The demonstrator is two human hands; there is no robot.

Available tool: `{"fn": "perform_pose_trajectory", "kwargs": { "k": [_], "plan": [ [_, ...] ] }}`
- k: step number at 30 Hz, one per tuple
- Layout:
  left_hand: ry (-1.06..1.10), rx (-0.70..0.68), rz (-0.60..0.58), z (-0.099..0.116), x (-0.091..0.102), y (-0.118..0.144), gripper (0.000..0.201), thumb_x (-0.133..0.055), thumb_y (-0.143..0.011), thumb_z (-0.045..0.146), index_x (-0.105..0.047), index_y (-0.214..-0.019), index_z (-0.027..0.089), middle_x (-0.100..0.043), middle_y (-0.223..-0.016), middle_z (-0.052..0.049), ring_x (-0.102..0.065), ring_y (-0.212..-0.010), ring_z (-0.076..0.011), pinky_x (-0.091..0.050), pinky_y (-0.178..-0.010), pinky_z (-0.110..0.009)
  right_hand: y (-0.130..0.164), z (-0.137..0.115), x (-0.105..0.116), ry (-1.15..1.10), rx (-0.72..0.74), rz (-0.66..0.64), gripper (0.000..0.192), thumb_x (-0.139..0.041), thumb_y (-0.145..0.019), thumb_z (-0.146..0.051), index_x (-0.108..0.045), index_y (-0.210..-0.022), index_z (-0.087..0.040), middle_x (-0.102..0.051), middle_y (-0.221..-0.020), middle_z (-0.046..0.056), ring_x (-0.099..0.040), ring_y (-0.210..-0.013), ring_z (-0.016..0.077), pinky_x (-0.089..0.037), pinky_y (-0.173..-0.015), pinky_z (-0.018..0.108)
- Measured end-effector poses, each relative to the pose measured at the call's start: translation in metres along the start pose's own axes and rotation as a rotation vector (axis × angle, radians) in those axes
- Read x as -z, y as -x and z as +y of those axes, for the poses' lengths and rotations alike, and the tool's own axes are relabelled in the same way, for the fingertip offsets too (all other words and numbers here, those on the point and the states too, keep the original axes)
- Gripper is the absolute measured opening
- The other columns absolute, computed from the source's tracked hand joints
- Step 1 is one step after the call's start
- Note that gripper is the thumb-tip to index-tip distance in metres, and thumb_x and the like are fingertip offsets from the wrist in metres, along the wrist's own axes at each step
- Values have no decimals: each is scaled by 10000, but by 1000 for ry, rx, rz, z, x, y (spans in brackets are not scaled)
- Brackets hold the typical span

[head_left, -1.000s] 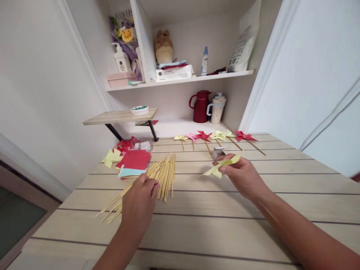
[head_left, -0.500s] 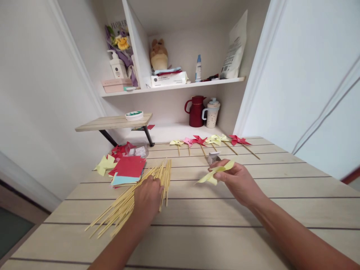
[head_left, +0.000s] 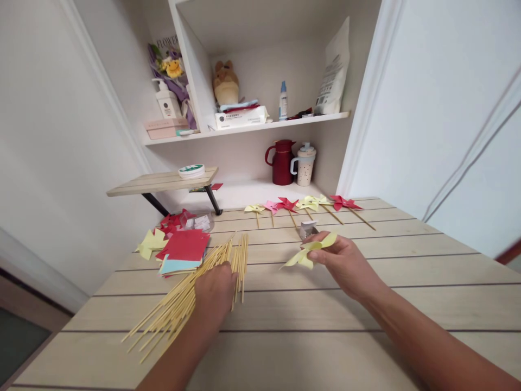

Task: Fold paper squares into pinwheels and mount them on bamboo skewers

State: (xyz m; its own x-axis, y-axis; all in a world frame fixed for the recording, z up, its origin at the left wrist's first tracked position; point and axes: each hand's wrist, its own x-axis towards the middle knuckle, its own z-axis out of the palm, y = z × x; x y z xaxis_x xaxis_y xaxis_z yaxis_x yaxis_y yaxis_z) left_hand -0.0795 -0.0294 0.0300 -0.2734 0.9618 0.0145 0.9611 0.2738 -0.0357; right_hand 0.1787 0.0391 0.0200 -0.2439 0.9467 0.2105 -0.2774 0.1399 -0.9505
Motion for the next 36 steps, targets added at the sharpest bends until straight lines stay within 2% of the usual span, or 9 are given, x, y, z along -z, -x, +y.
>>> {"fn": "perform_pose_trajectory", "kwargs": {
  "k": [5,9,18,25,29,32,36],
  "plan": [
    [-23,15,-50,3,2,0,327,-430,-928,322,-710,-942,153,-752,-931,-167,-709,-893,-289,-462,-705,-359,0,0,0,-29,-9,12,240,-887,-607,-298,-707,-755,-239,-687,-797,-5,-565,-685,154,-448,-658,306],
    [-49,6,-28,1,1,1,347,-400,-935,274,-717,-949,135,-749,-928,-181,-712,-886,-292,-471,-705,-365,0,1,1,-31,-5,7,246,-883,-617,-300,-705,-774,-237,-694,-787,-2,-571,-691,159,-447,-657,306],
    [-51,-6,33,-12,-9,1,335,-382,-928,211,-713,-881,196,-749,-882,-139,-709,-859,-284,-458,-684,-354,1,-2,-2,-21,-15,17,268,-889,-587,-318,-699,-754,-232,-695,-765,8,-578,-681,166,-459,-641,311],
    [38,72,81,-12,-2,8,295,-393,-949,293,-684,-963,246,-751,-864,-81,-703,-830,-274,-422,-638,-333,1,-2,-3,-81,-23,14,265,-887,-592,-316,-704,-764,-235,-708,-739,-4,-603,-699,177,-454,-683,326],
    [51,-6,147,-8,4,6,237,-460,-933,305,-680,-1014,267,-717,-991,-58,-678,-887,-254,-415,-657,-320,1,-4,-5,-115,-39,16,281,-897,-573,-307,-701,-759,-230,-704,-722,-3,-603,-694,176,-450,-668,320],
    [39,-50,128,-6,4,0,223,-495,-922,303,-705,-933,231,-679,-1027,-69,-657,-908,-237,-422,-697,-319,2,-6,-6,-109,-44,-2,275,-890,-579,-320,-697,-748,-223,-713,-735,8,-604,-687,180,-447,-652,319],
    [25,-98,117,-2,2,-9,199,-529,-912,299,-711,-929,222,-659,-1019,-72,-633,-944,-221,-421,-758,-316,1,-6,-6,-108,-38,6,284,-892,-565,-327,-701,-749,-225,-711,-723,5,-608,-684,184,-452,-657,324]
  ]
}}
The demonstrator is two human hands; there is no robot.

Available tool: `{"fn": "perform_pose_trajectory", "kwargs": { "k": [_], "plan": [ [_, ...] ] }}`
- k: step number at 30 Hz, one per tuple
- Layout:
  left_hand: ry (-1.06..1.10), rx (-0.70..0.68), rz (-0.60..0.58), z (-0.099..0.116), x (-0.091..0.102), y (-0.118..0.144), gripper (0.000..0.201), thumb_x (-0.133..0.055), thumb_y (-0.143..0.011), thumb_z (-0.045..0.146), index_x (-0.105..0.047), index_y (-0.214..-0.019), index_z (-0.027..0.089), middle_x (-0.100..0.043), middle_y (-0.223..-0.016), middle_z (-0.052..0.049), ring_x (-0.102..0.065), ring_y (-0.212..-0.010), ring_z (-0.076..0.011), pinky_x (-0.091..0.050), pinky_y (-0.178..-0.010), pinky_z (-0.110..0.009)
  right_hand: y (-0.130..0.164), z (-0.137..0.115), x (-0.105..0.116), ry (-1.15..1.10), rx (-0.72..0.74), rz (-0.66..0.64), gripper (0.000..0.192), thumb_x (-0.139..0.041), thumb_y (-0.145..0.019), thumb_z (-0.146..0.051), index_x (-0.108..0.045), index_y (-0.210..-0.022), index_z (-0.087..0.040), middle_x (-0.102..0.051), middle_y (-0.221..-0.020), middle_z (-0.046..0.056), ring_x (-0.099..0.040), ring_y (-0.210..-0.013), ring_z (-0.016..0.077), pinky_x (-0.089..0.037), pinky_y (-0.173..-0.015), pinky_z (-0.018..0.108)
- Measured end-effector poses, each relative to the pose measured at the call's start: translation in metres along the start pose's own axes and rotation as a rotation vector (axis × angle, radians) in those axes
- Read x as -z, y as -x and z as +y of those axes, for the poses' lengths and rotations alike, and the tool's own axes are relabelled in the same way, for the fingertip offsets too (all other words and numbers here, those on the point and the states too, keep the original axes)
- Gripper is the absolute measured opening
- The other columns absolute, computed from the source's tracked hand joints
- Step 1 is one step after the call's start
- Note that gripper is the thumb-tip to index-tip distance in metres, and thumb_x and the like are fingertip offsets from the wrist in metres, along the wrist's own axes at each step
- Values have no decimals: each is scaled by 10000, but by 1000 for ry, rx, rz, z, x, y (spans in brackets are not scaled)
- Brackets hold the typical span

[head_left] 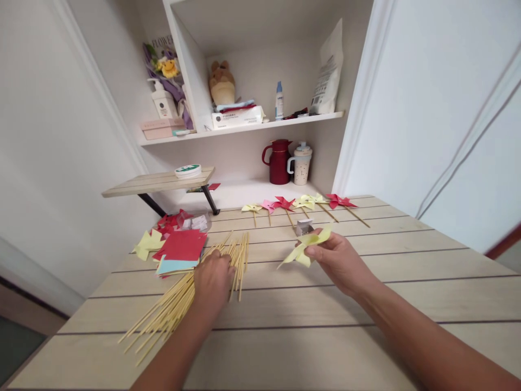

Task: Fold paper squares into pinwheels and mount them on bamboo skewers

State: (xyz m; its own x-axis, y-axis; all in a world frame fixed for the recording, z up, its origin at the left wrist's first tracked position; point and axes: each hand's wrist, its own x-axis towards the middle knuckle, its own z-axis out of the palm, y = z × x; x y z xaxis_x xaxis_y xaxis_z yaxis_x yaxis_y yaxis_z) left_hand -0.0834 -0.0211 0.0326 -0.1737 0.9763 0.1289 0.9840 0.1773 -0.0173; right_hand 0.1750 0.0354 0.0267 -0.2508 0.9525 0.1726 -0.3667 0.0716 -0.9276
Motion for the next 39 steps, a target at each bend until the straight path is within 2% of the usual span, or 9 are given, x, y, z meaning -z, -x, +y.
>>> {"fn": "perform_pose_trajectory", "kwargs": {
  "k": [6,12,17,21,25,30,33,35,39],
  "plan": [
    [-27,-61,52,7,-4,-11,198,-596,-884,320,-728,-848,178,-667,-978,-96,-628,-940,-227,-408,-802,-324,1,0,1,11,-17,-32,257,-888,-583,-320,-728,-761,-227,-720,-748,7,-592,-667,167,-448,-665,317],
    [0,62,-1,11,-8,-15,244,-548,-902,307,-743,-870,163,-701,-998,-122,-665,-871,-236,-419,-724,-324,2,-3,-1,-32,-35,-34,253,-900,-576,-308,-723,-740,-228,-714,-734,12,-591,-684,170,-455,-664,306],
    [16,67,31,6,-6,-13,280,-478,-919,236,-744,-860,169,-706,-961,-104,-668,-850,-229,-401,-683,-319,2,-3,-2,-104,-44,-68,226,-886,-619,-314,-751,-779,-228,-734,-786,20,-617,-740,175,-481,-720,307],
    [93,32,149,4,5,-13,250,-509,-908,244,-745,-849,190,-693,-926,-80,-644,-873,-227,-384,-758,-340,-1,-1,-2,-264,-43,-49,244,-880,-644,-283,-760,-848,-226,-739,-825,14,-632,-755,158,-511,-763,293],
    [307,21,299,23,23,-16,213,-540,-895,252,-736,-824,207,-680,-901,-50,-622,-898,-216,-356,-820,-346,-8,-1,-1,-483,-10,28,274,-894,-625,-243,-744,-851,-211,-742,-882,4,-661,-809,142,-544,-847,286],
    [366,-35,167,43,32,-22,217,-551,-861,228,-721,-726,215,-685,-848,-35,-623,-815,-195,-328,-751,-325,-15,-7,8,-606,46,99,221,-867,-675,-230,-716,-831,-193,-743,-850,-14,-680,-798,124,-576,-876,301],
    [242,-16,90,30,22,-28,251,-540,-848,230,-719,-673,207,-715,-858,-63,-634,-853,-242,-300,-739,-345,-15,-13,13,-626,71,113,206,-859,-690,-219,-707,-825,-189,-738,-810,-21,-678,-767,113,-586,-872,292],
    [225,76,32,14,14,-31,264,-548,-844,275,-729,-663,209,-729,-830,-75,-639,-827,-264,-299,-728,-347,-15,-14,13,-636,72,100,202,-854,-699,-207,-705,-835,-188,-733,-802,-25,-675,-750,107,-589,-871,291],
    [344,159,62,-9,5,-36,257,-562,-824,328,-742,-664,240,-743,-848,-56,-639,-859,-285,-312,-721,-341,-12,-14,10,-635,47,63,190,-839,-722,-198,-705,-855,-180,-729,-817,-20,-673,-766,106,-592,-868,286]
  ]
}}
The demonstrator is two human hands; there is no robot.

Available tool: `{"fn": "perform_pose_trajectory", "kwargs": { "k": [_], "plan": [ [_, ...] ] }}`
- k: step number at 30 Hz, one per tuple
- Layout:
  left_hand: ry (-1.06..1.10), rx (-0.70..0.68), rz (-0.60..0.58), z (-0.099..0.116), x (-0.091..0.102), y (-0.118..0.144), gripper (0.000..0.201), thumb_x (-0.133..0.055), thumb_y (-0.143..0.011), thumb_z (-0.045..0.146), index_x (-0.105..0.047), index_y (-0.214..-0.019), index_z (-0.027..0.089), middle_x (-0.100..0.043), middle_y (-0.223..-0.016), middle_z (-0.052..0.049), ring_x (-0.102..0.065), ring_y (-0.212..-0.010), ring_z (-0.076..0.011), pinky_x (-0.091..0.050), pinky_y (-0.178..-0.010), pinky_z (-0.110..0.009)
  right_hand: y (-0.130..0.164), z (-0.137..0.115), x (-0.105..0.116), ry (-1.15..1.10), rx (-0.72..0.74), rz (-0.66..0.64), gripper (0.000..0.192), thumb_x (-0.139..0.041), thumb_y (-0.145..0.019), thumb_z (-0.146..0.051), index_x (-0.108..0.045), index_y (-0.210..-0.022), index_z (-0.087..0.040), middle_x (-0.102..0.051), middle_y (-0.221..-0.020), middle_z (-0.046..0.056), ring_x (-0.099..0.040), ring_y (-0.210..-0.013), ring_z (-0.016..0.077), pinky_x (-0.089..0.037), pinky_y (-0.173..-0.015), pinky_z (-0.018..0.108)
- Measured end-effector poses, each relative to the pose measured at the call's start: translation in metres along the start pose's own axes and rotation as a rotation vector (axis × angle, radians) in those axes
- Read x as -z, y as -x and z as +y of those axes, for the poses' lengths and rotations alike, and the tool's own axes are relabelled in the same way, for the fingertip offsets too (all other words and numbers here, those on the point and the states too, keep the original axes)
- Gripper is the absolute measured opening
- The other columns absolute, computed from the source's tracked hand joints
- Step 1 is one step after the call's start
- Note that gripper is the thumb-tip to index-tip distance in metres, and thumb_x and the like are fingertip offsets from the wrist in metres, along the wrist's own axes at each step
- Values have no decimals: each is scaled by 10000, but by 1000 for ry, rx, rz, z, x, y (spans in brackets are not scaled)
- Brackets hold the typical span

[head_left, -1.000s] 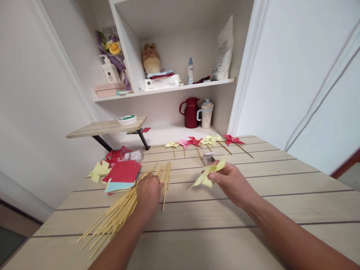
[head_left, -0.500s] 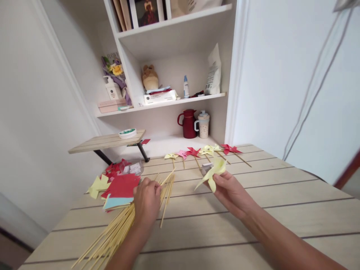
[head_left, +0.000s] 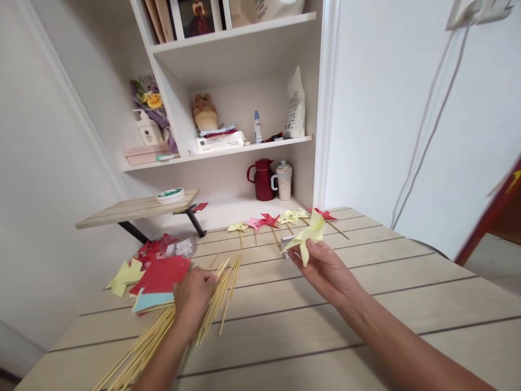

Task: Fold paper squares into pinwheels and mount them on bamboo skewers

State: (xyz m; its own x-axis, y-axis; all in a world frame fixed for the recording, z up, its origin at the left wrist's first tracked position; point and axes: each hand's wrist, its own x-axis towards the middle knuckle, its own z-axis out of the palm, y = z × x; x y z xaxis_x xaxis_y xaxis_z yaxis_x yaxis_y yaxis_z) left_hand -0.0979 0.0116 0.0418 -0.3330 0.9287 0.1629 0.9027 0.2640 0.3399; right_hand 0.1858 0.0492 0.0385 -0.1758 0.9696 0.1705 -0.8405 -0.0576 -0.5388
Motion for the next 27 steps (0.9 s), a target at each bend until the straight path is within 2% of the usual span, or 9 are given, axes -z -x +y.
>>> {"fn": "perform_pose_trajectory", "kwargs": {
  "k": [4,6,8,10,11,12,16,21,27],
  "plan": [
    [266,39,145,9,4,-3,223,-629,-770,273,-663,-561,200,-728,-883,-93,-609,-980,-318,-367,-781,-360,1,3,-1,-15,4,-8,184,-832,-733,-203,-701,-863,-186,-730,-831,-21,-675,-782,108,-595,-866,290],
    [424,17,151,26,6,-1,168,-609,-802,280,-675,-670,198,-728,-979,-100,-607,-1026,-290,-403,-833,-350,0,3,-2,-32,19,-21,194,-834,-733,-209,-697,-869,-199,-730,-835,-32,-673,-768,101,-592,-874,291],
    [841,31,-16,48,6,6,149,-612,-820,314,-689,-812,186,-729,-994,-115,-633,-984,-271,-437,-857,-355,-1,2,-2,-42,42,-17,207,-846,-718,-218,-690,-854,-208,-729,-840,-44,-672,-762,98,-591,-876,296],
    [1251,126,-300,71,3,16,171,-634,-820,333,-656,-833,164,-725,-1025,-147,-666,-909,-254,-476,-840,-367,-2,0,-2,-44,63,-2,224,-859,-699,-222,-684,-838,-208,-726,-837,-49,-671,-766,101,-591,-869,302],
    [1392,146,-439,81,1,20,171,-641,-824,327,-631,-840,157,-720,-1050,-165,-678,-886,-246,-488,-837,-376,-3,0,-2,-44,66,7,231,-863,-693,-223,-685,-840,-206,-725,-833,-48,-670,-764,101,-589,-866,302],
    [1465,174,-497,89,-3,24,169,-659,-815,315,-595,-803,159,-724,-1016,-169,-683,-823,-229,-497,-811,-370,-4,-1,-1,-46,68,12,242,-865,-689,-220,-689,-856,-206,-725,-837,-48,-667,-763,100,-585,-866,301],
    [1578,118,-476,100,-19,29,242,-723,-764,331,-538,-773,175,-660,-746,-26,-530,-534,-95,-463,-639,-271,-5,-4,1,13,65,-23,293,-879,-664,-241,-710,-898,-194,-727,-861,-28,-651,-784,103,-554,-859,280],
    [1491,-2,-339,88,-29,24,297,-679,-783,412,-586,-942,179,-487,-584,76,-333,-460,-57,-357,-544,-218,3,-4,2,349,43,-185,242,-883,-644,-256,-709,-803,-198,-697,-788,2,-621,-777,139,-500,-707,257],
    [1381,-35,-435,82,-17,37,474,-589,-837,532,-555,-1168,194,-312,-551,102,-190,-479,-78,-173,-455,-216,18,-9,-11,804,325,-491,52,-741,-815,-190,-722,-785,-228,-665,-737,21,-601,-781,185,-477,-740,354]
  ]
}}
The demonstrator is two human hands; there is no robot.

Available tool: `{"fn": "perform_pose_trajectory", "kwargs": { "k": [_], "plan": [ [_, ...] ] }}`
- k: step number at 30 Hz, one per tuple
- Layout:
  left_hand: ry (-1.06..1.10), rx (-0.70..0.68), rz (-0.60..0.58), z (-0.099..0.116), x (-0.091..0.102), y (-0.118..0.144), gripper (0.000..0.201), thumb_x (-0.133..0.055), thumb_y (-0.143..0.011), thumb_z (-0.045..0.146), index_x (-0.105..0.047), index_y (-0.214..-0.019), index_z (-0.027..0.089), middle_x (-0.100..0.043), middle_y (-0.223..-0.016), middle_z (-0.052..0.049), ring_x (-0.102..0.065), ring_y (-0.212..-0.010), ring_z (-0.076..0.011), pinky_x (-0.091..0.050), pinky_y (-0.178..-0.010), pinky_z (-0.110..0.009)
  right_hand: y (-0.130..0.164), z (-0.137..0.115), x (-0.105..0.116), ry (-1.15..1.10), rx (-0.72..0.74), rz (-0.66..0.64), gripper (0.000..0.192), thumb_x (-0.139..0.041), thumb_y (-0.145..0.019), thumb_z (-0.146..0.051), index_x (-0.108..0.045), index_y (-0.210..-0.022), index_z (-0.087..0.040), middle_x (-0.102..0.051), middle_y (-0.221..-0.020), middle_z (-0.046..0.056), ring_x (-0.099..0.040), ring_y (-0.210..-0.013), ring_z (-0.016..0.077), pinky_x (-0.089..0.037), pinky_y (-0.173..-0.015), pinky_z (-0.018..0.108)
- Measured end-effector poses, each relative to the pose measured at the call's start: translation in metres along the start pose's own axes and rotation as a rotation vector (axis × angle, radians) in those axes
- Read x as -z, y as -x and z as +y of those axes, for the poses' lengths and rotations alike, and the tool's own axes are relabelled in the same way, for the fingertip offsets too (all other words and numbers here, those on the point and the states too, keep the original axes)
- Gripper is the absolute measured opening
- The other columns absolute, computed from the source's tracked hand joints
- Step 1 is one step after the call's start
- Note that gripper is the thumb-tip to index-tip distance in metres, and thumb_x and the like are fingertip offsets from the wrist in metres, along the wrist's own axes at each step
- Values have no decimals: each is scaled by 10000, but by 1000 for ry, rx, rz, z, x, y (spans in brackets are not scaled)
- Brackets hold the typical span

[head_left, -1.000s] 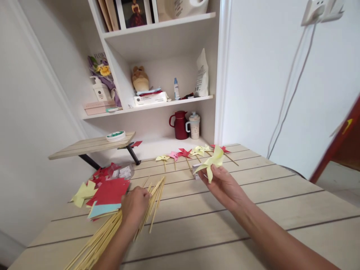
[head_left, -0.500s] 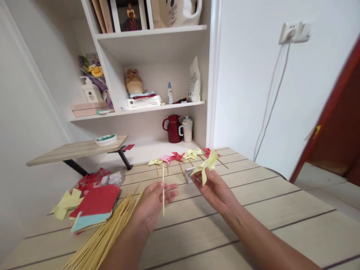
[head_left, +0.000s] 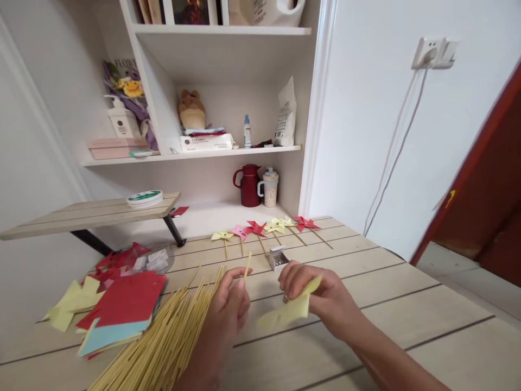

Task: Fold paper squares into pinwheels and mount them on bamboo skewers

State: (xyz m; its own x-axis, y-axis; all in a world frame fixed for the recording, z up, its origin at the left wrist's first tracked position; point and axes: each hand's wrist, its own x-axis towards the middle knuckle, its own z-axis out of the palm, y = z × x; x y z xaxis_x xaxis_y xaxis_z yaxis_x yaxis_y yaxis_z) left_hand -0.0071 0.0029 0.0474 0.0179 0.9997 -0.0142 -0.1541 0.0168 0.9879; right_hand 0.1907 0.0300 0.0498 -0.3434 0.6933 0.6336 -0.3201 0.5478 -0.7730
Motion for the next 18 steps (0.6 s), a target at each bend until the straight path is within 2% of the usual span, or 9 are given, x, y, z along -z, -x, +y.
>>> {"fn": "perform_pose_trajectory", "kwargs": {
  "k": [3,6,12,18],
  "plan": [
    [-30,-28,-18,5,-1,9,475,-575,-853,552,-576,-1169,197,-257,-541,104,-179,-498,-85,-160,-460,-217,0,-10,-3,217,155,-86,60,-689,-872,-233,-746,-854,-224,-696,-751,53,-617,-773,203,-486,-752,388],
    [-68,-63,-39,6,-1,13,459,-592,-844,561,-638,-1093,178,-268,-536,92,-201,-498,-83,-164,-462,-221,0,-15,-3,311,235,-126,128,-644,-909,-294,-750,-914,-224,-711,-769,68,-624,-764,211,-503,-745,401],
    [-69,-28,-74,0,-5,12,504,-626,-781,632,-709,-937,159,-305,-491,78,-213,-455,-78,-143,-442,-235,0,-17,1,335,231,-115,131,-635,-914,-297,-752,-920,-238,-715,-753,62,-626,-768,215,-513,-753,408],
    [-55,-29,-67,0,-8,12,452,-614,-801,618,-688,-871,178,-332,-479,76,-221,-439,-75,-156,-433,-232,-1,-18,0,333,205,-137,123,-638,-911,-274,-754,-911,-232,-708,-750,62,-624,-773,213,-514,-752,404]
  ]
}}
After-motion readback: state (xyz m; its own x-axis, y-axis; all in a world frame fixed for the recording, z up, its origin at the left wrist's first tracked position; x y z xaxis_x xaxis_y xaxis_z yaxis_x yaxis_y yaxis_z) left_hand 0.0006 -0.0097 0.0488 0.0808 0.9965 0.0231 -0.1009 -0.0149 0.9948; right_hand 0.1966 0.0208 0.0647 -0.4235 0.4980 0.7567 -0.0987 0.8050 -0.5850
